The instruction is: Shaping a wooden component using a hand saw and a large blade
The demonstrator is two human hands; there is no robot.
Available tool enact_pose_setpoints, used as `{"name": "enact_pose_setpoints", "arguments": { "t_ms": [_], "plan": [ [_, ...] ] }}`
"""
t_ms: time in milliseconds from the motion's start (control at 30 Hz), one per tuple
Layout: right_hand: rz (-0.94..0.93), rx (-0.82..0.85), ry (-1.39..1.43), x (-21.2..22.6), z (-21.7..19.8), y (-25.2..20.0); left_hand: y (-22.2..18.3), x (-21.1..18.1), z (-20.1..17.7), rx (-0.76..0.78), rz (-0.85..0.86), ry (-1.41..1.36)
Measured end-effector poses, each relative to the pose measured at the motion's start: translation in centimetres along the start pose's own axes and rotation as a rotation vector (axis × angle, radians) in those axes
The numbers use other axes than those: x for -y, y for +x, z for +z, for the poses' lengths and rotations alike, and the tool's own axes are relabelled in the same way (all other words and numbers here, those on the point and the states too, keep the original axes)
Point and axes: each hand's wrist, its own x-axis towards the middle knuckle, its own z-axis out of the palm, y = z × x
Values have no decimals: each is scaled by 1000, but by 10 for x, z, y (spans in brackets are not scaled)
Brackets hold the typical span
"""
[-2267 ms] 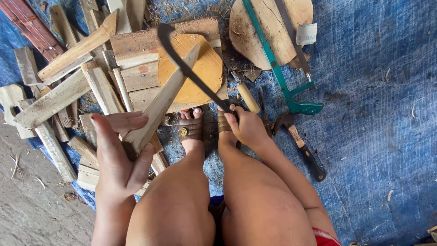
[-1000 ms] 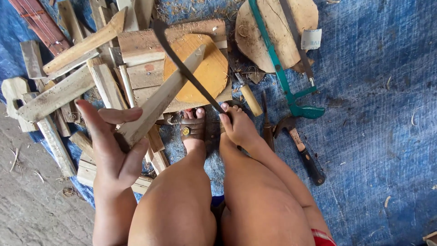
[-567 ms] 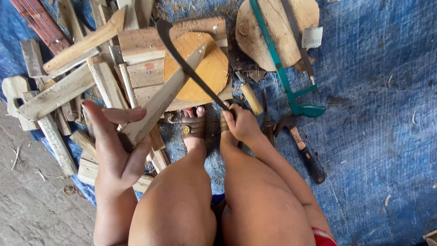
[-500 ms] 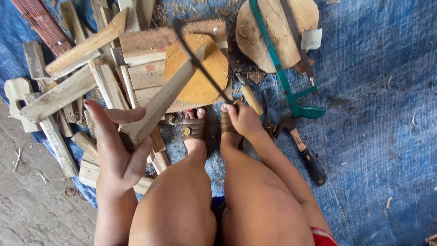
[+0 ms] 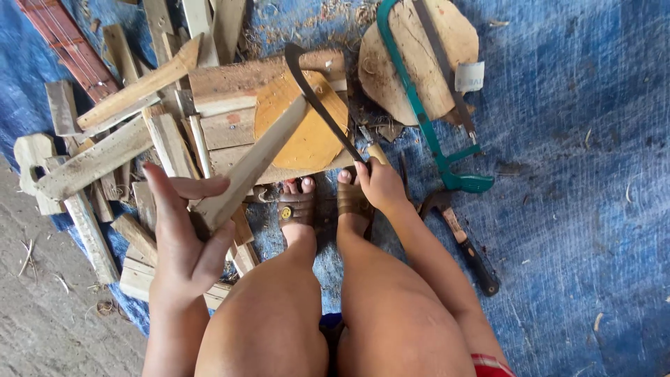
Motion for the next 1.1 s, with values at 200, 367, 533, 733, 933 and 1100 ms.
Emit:
{"name": "enact_pose_setpoints", "arguments": {
  "t_ms": [200, 367, 533, 733, 933, 1100],
  "plan": [
    [-220, -16, 98, 8, 20, -17, -4, 8, 0, -83, -109, -174],
    [19, 48, 9, 9, 0, 2, -2, 6, -3, -43, -63, -114],
    [33, 45, -18, 5, -7, 5, -8, 10, -3, -78, -130, -150],
    [49, 51, 145, 11, -1, 5, -4, 2, -8, -124, -177, -223],
    [60, 44, 228, 13, -6, 4, -5, 14, -9, -202, -205, -337],
    [50, 69, 291, 18, -13, 0, 7, 8, -15, -160, -40, -183]
  ]
}}
